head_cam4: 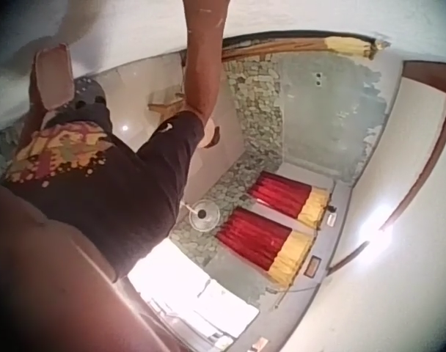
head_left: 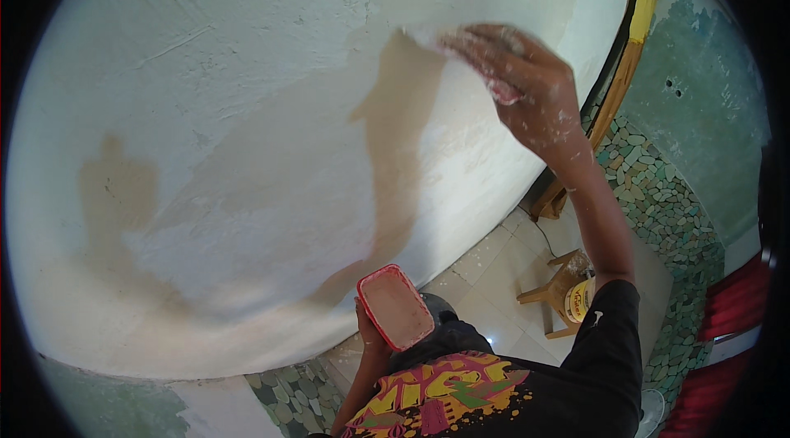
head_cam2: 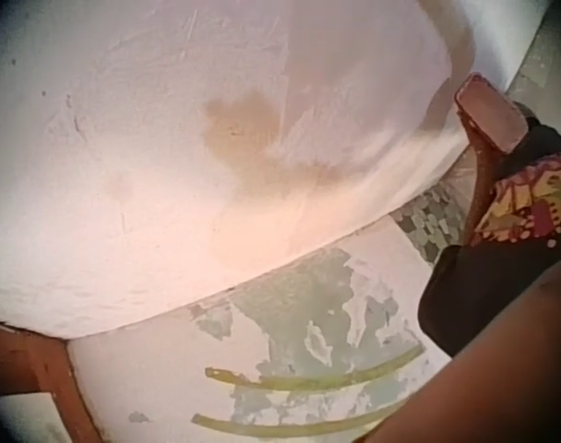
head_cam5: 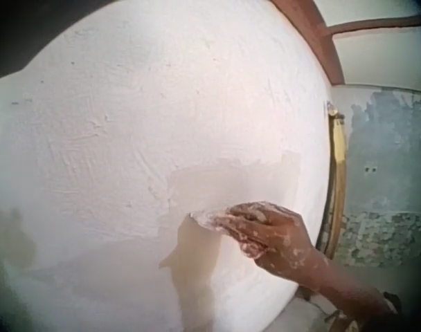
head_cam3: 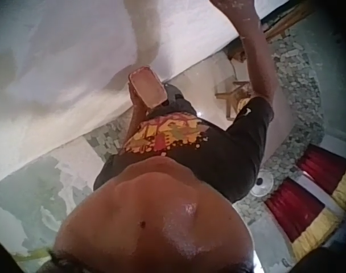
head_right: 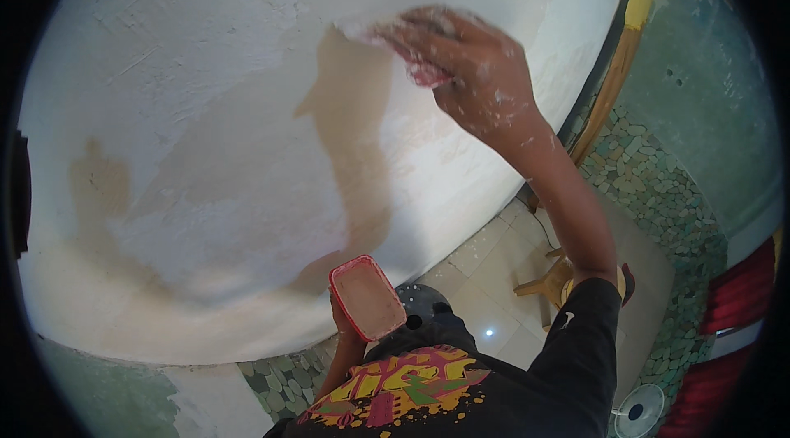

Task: The recorder uses a putty knife to apply and smooth plaster onto a wall from a plastic container.

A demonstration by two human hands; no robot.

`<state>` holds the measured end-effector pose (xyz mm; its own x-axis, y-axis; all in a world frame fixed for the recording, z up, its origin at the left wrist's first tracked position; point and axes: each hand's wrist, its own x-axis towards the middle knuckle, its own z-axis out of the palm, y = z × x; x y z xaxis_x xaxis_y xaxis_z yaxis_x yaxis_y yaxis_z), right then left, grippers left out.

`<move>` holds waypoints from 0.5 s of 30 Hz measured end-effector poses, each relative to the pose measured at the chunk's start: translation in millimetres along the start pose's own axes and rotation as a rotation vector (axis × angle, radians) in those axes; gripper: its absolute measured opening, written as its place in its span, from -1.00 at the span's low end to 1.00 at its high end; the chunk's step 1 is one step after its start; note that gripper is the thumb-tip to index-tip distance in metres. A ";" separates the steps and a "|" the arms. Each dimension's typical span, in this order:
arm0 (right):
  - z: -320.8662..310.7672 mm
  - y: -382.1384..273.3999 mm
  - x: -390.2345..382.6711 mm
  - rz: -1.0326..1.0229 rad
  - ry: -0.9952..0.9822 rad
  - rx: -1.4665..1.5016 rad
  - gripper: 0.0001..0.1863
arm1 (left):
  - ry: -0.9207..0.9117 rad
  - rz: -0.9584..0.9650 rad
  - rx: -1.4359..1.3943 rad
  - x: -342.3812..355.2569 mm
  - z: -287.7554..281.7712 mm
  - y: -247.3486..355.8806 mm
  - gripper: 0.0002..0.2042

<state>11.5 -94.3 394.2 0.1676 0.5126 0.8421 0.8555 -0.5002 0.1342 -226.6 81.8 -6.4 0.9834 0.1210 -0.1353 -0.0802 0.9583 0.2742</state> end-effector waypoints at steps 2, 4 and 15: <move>-4.5 3.5 21.1 -0.048 0.096 -0.028 -0.45 | 0.035 0.011 0.056 1.4 5.2 -1.8 -0.25; -2.5 6.1 32.0 -0.096 0.191 -0.063 -0.46 | 0.066 0.017 0.113 2.2 7.5 -3.7 -0.25; -0.1 -25.7 21.5 -0.159 0.056 0.062 -0.53 | 0.058 0.016 0.038 7.2 8.1 -4.9 -0.23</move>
<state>-6.9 -70.5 409.0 0.0016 0.5418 0.8405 0.8980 -0.3705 0.2372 -217.9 75.9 -1.0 0.9707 0.1526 -0.1856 -0.0888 0.9456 0.3130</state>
